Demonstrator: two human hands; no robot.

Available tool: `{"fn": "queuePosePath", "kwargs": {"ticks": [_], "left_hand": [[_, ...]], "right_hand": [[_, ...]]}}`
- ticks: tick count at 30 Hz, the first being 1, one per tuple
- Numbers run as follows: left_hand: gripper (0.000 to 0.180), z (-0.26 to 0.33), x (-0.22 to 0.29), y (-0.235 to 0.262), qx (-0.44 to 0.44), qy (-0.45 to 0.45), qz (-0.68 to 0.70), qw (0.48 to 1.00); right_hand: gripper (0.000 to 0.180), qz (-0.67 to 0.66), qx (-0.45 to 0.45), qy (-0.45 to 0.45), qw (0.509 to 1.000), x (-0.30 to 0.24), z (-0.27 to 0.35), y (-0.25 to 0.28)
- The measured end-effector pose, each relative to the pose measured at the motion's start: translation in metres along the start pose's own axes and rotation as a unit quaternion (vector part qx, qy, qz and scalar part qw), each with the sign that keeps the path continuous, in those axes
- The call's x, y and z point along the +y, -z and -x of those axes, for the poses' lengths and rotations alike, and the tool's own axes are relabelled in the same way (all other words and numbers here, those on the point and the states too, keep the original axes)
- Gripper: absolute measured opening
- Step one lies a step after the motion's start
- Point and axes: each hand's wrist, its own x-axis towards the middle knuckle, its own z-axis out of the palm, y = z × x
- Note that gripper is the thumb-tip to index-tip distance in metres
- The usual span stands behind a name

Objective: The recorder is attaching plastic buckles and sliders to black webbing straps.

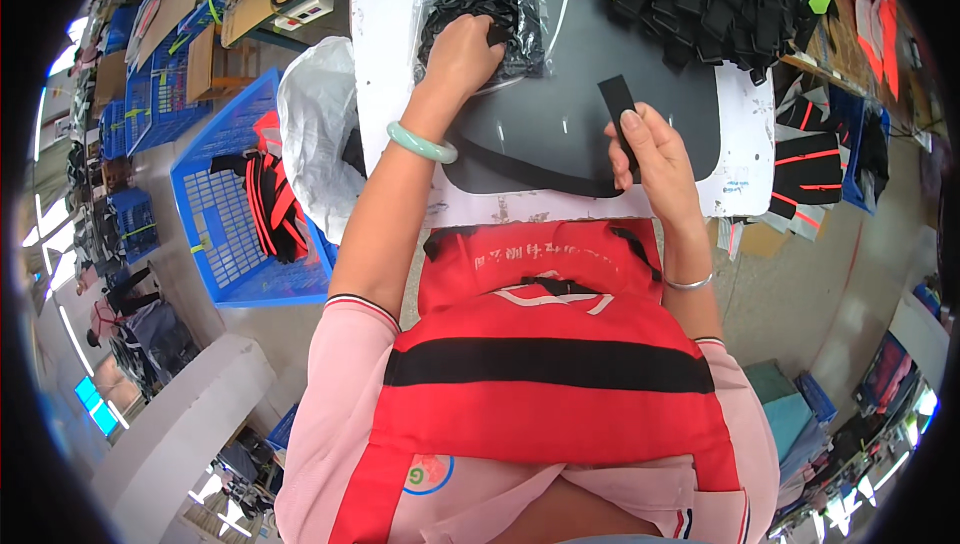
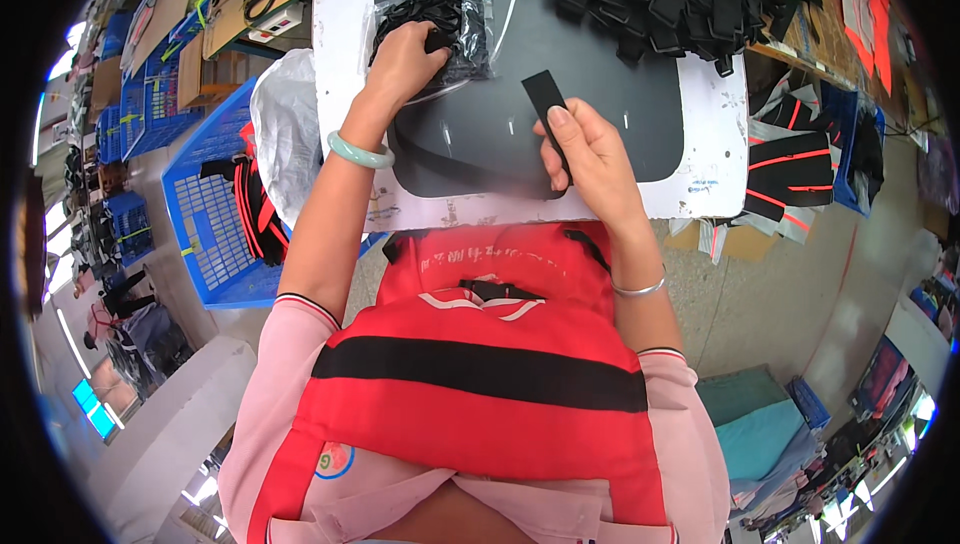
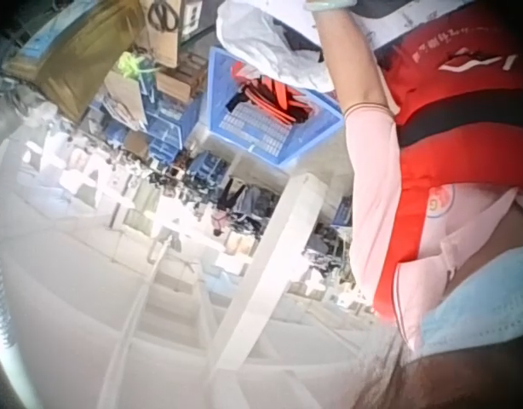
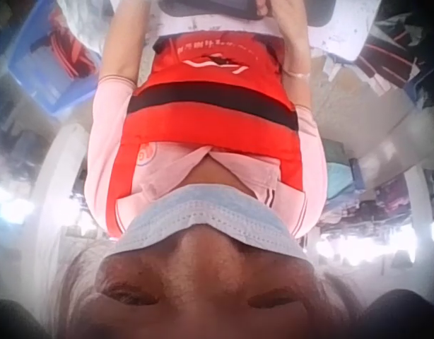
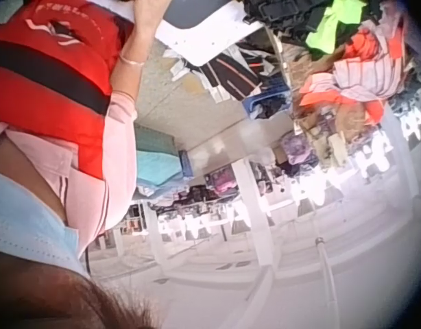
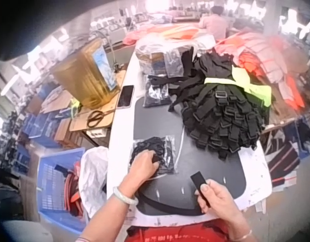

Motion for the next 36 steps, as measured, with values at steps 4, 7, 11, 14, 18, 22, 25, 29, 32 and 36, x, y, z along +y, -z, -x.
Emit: {"fn": "queuePosePath", "kwargs": {"ticks": [4,7,11,14,18,22,25,29,32,36], "left_hand": [[0.026,0.009,0.013,0.025,0.009,0.061,0.192,0.979],[0.016,0.041,0.026,0.034,-0.015,0.135,0.486,0.863],[0.013,0.078,0.05,0.029,0.01,0.156,0.623,0.766],[0.013,0.091,0.057,0.029,0.04,0.152,0.631,0.759],[0.014,0.096,0.053,0.024,0.035,0.135,0.625,0.768],[0.014,0.099,0.054,0.019,0.039,0.133,0.617,0.775],[0.014,0.103,0.053,0.01,0.079,0.105,0.587,0.799],[0.014,0.106,0.053,0.01,0.083,0.089,0.565,0.816],[0.015,0.109,0.05,0.013,0.033,0.086,0.578,0.811],[0.019,0.112,0.044,0.021,-0.034,0.146,0.674,0.723]], "right_hand": [[0.027,0.131,0.01,0.0,0.991,-0.007,-0.01,-0.01],[0.025,0.322,0.061,0.153,0.932,-0.001,-0.024,-0.028],[0.021,0.401,0.077,0.241,0.881,-0.004,-0.03,-0.05],[0.02,0.438,0.083,0.246,0.861,-0.003,-0.028,-0.053],[0.02,0.478,0.087,0.249,0.838,0.0,-0.02,-0.054],[0.021,0.45,0.09,0.263,0.849,-0.001,-0.015,-0.06],[0.02,0.458,0.081,0.283,0.839,0.0,-0.016,-0.06],[0.019,0.485,0.083,0.29,0.821,0.002,-0.017,-0.057],[0.019,0.46,0.071,0.279,0.84,0.003,-0.016,-0.057],[0.019,0.413,0.017,0.171,0.895,-0.004,-0.013,-0.051]]}}
